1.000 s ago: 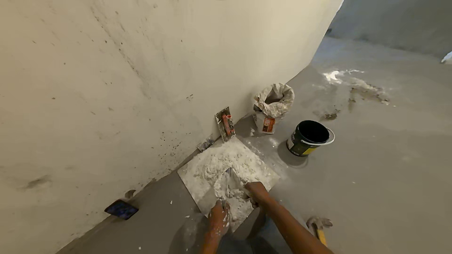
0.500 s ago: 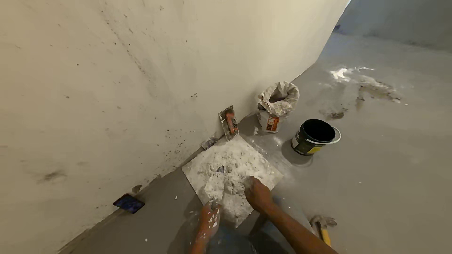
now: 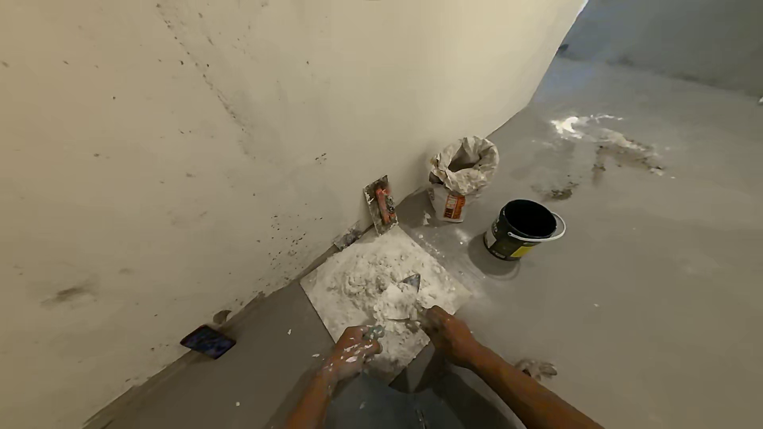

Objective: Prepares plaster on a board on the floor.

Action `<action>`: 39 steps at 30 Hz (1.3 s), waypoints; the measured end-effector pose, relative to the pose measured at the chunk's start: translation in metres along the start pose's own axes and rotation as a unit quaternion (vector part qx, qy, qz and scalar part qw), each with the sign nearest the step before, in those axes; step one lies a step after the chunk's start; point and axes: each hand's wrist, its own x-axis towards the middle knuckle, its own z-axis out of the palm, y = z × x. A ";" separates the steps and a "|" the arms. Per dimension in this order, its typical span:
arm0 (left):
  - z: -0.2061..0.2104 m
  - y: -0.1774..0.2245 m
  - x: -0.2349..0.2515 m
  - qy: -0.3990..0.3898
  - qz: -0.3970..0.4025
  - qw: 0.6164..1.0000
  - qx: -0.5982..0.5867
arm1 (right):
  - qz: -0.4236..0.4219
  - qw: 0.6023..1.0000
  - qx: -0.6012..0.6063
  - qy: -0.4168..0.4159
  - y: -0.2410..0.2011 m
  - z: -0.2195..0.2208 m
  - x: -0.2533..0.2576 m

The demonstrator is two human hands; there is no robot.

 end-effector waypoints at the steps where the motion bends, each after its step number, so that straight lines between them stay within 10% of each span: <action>1: 0.002 0.002 0.005 0.007 -0.003 1.000 0.012 | 0.008 1.000 -0.008 -0.005 -0.005 -0.001 0.003; 19: -0.016 -0.017 0.019 0.023 -0.043 0.997 0.063 | 0.072 0.996 0.049 -0.035 -0.056 0.027 0.035; 24: 0.006 -0.016 0.011 -0.014 -0.047 0.999 0.019 | 0.080 0.991 0.093 0.060 -0.062 0.029 0.037; 30: 0.036 -0.039 0.009 0.169 -0.055 0.984 -0.012 | 0.105 0.965 0.040 0.236 -0.090 -0.008 0.031; 35: 0.045 -0.042 -0.005 0.250 -0.064 0.966 -0.008 | 0.238 0.971 0.011 -0.002 -0.050 0.028 0.064; 39: 0.052 -0.031 -0.010 0.276 -0.057 0.959 0.029 | 0.242 0.964 0.109 -0.006 -0.039 0.029 0.066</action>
